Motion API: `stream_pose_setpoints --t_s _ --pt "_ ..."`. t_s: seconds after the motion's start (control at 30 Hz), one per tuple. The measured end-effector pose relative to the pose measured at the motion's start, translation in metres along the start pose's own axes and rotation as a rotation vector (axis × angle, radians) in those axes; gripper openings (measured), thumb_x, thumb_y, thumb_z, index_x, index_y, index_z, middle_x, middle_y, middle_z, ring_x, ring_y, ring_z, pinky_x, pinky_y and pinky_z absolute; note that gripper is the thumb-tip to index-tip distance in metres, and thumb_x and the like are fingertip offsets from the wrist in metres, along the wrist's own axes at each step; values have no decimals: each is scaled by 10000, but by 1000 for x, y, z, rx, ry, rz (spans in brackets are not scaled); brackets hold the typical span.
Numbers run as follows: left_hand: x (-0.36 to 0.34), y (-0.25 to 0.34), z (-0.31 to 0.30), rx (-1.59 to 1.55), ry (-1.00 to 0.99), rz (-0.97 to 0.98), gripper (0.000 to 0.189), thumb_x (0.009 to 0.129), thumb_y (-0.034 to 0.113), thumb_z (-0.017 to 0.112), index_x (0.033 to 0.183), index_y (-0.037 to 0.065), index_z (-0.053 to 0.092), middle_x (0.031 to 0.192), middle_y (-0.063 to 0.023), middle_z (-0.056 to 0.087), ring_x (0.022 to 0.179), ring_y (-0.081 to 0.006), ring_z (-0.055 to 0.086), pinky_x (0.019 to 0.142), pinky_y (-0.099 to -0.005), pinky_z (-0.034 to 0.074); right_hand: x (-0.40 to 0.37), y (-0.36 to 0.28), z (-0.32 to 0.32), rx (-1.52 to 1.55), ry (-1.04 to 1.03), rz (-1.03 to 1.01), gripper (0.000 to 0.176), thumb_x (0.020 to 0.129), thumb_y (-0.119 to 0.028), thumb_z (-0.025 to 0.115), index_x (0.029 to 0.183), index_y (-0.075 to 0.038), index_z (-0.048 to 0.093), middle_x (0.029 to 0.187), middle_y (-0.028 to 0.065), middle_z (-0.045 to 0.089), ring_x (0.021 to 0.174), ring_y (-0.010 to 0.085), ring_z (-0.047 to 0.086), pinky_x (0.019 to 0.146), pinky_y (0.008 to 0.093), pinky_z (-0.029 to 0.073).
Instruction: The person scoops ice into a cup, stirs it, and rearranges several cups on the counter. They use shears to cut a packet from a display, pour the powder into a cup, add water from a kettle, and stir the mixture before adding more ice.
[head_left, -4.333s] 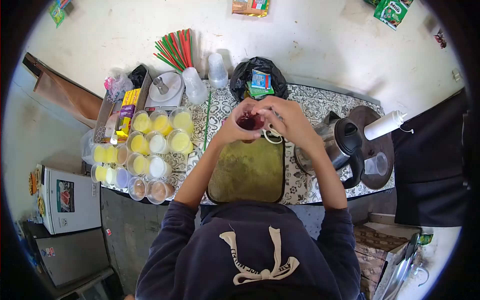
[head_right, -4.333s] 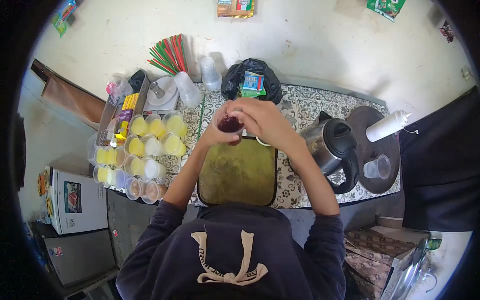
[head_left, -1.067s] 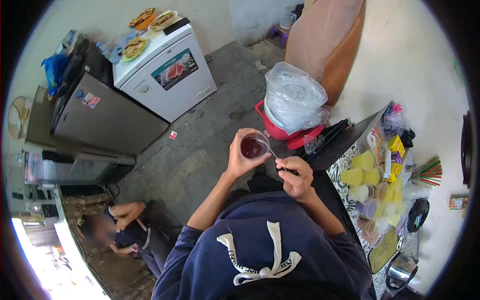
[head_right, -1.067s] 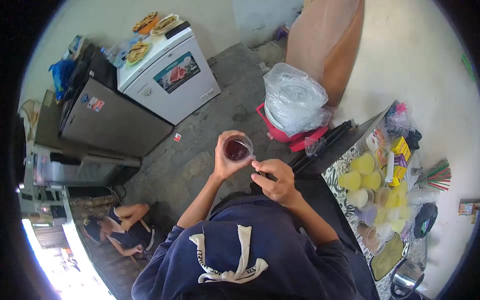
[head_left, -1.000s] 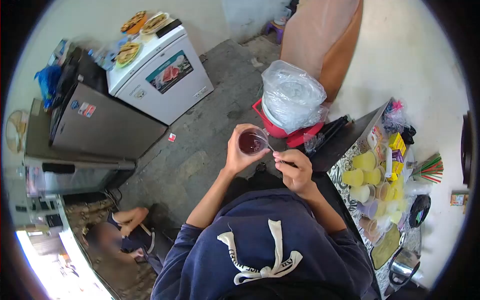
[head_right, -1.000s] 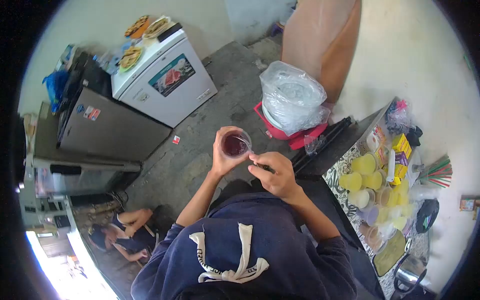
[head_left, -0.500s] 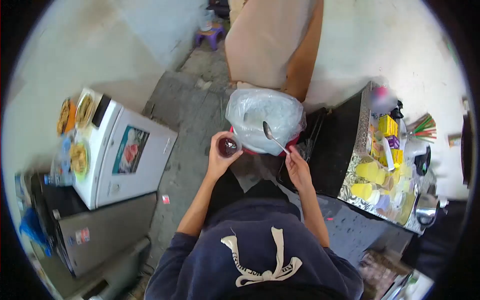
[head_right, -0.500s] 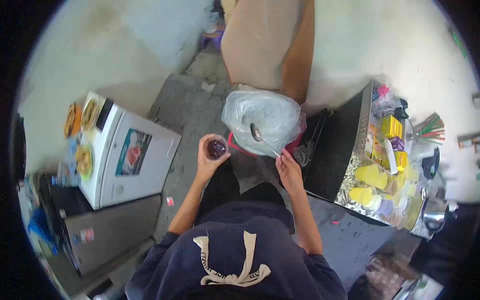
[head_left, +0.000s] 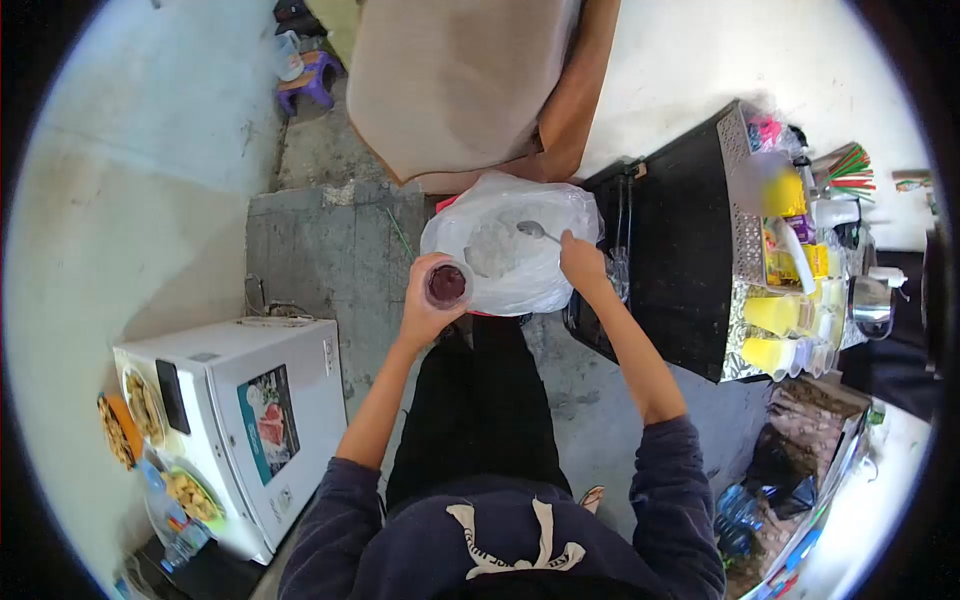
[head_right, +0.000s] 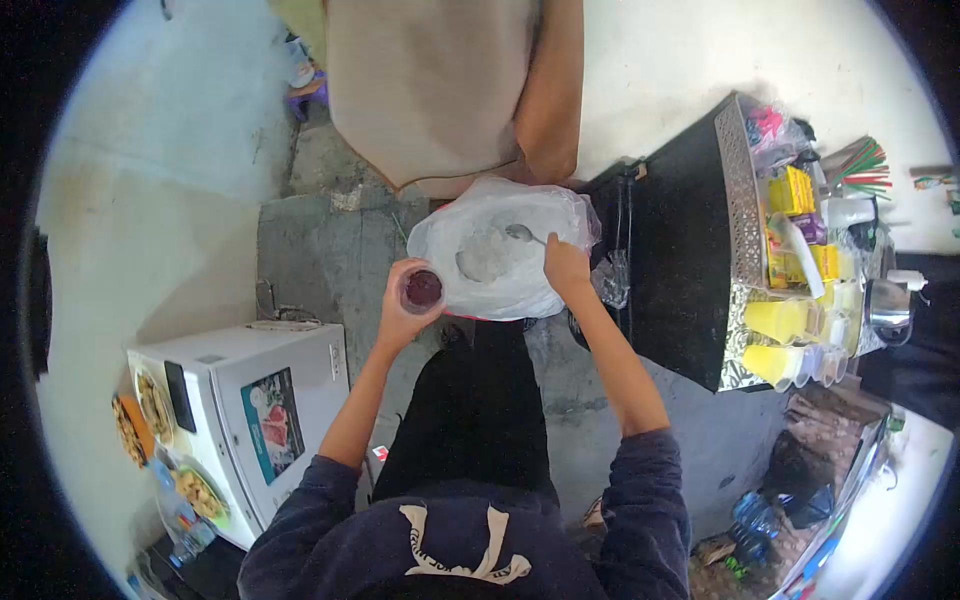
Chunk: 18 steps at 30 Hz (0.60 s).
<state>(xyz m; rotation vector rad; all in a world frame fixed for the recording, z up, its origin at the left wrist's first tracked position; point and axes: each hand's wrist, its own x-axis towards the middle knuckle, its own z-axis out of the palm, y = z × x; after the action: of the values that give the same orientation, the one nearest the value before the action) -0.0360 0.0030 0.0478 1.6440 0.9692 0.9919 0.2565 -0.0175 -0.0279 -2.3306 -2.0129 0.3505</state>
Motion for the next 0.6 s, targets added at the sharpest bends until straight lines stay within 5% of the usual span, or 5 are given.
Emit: stream_pose_setpoints --t_s 0.13,0.37,0.43,0.6 --pt "24 -29 26 -6 40 -26 603 594 -20 760 1124 24 477 1103 -97 487 1049 -218 507 929 -325 403 45 -16 19 -261 -15 -26 163 818 -156 506 922 -62 589 724 83 627 687 228 654 558 361 496" --pt "23 -82 49 -27 105 -120 636 596 -17 766 1155 24 467 1124 -95 479 1092 -222 498 949 -339 397 45 -33 82 -167 4 33 189 823 -154 501 948 -146 644 750 54 633 697 217 638 612 360 488" --pt "19 -79 49 3 101 -111 627 591 -8 765 1146 28 474 1121 -103 492 1078 -231 508 936 -340 405 39 -35 93 -158 -111 -21 330 802 -115 503 1089 -218 629 812 75 642 726 256 642 638 411 502" --pt "18 -78 34 115 106 -80 619 585 0 766 1137 38 490 1110 -120 522 1066 -245 524 920 -345 417 43 -46 96 98 -355 153 297 803 -204 499 1046 -256 661 932 91 669 839 251 651 724 388 499"
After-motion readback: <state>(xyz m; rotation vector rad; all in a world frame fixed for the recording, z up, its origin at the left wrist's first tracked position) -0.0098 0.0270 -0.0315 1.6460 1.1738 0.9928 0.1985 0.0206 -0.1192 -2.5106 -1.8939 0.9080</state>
